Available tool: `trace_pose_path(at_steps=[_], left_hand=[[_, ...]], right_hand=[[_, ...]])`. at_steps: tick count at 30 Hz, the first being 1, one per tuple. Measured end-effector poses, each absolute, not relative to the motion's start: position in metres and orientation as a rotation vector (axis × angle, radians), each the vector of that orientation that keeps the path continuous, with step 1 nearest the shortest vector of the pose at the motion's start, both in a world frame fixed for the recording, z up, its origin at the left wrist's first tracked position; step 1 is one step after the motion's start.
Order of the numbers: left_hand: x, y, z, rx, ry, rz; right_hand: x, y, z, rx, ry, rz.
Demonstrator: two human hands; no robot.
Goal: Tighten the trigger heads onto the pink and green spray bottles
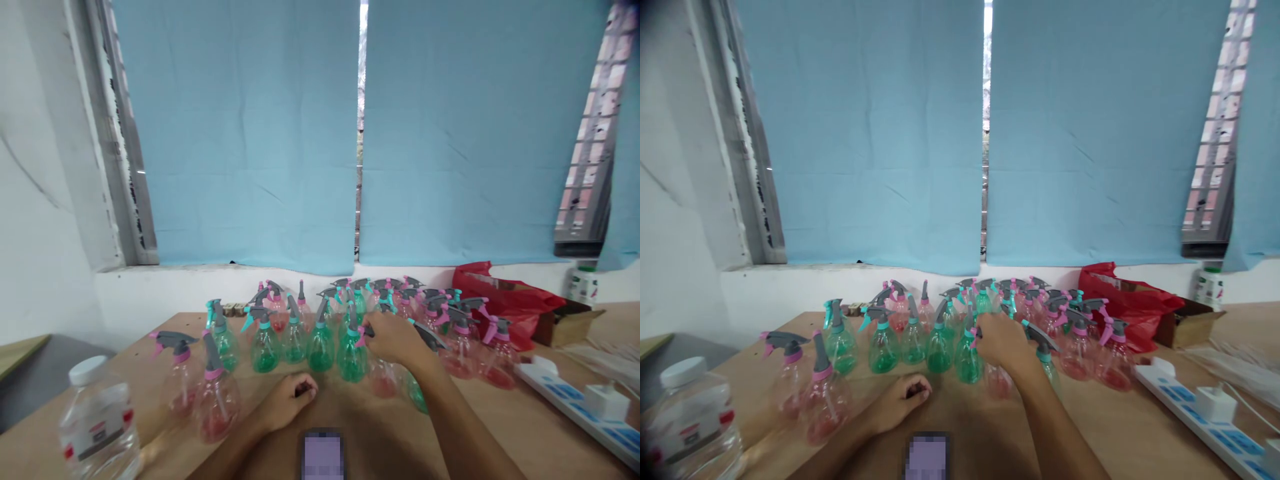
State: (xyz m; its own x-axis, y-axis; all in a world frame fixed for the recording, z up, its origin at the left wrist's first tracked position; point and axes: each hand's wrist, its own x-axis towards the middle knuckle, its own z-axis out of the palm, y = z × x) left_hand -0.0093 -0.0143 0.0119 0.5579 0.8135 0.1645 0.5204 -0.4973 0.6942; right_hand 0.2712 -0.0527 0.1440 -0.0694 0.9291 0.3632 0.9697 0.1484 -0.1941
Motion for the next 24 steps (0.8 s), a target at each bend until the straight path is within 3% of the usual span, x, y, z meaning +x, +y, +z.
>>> trace_pose_path(at_steps=[10, 24], left_hand=[[-0.009, -0.016, 0.014, 2.227, 1.062, 0.658], [-0.01, -0.014, 0.008, 2.175, 0.974, 0.745]], right_hand=[[0.224, -0.07, 0.15, -1.474, -2.034, -0.014], [0.182, -0.018, 0.068, -0.85, -1.47, 0.421]])
